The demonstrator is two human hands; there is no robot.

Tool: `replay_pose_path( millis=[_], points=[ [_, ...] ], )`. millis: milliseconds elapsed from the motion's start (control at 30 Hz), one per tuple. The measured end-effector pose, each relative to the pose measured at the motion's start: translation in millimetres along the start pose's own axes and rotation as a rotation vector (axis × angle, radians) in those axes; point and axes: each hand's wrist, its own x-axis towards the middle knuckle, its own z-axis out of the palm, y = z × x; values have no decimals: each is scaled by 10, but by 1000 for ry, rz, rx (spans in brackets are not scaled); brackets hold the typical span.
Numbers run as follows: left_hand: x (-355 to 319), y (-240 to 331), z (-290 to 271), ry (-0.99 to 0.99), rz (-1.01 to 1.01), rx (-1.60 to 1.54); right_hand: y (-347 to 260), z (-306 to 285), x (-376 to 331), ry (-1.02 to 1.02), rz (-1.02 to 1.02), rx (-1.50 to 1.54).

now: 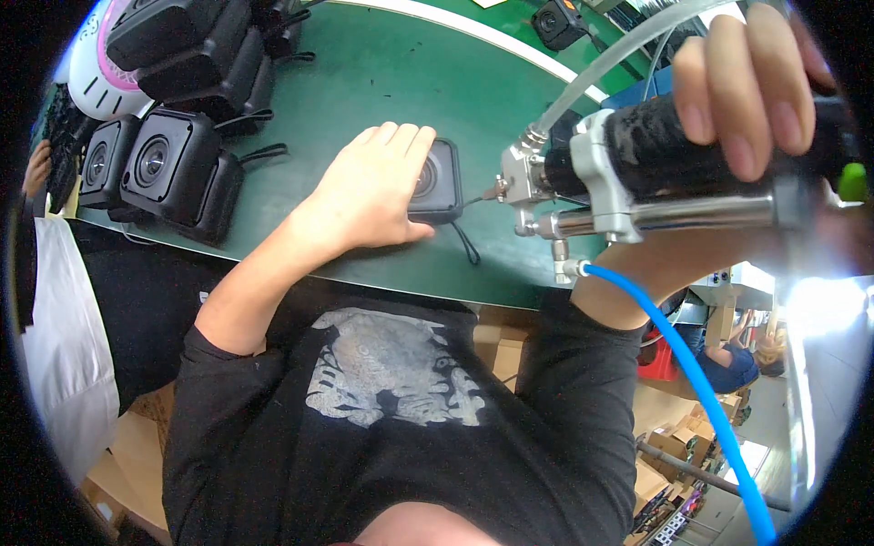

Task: Assembling speaker components using a pneumatic screwdriver on an industrial production line.

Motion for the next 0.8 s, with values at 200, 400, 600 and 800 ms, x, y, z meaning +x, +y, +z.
replay_pose_path(
  millis=[200, 400, 600, 800],
  points=[
    [18, -16, -29, -14, -3, 10, 67, 8, -139, 45, 149, -59],
    [81, -1, -30, -87, -1, 20, 92, 47, -211, 49, 137, -158],
    [173, 134, 217, 12, 61, -202, -293, -180, 127, -46, 80, -155],
    [-15, -173, -57, -111, -66, -553, -380, -391, 392, -202, 1, -227]
  ],
)
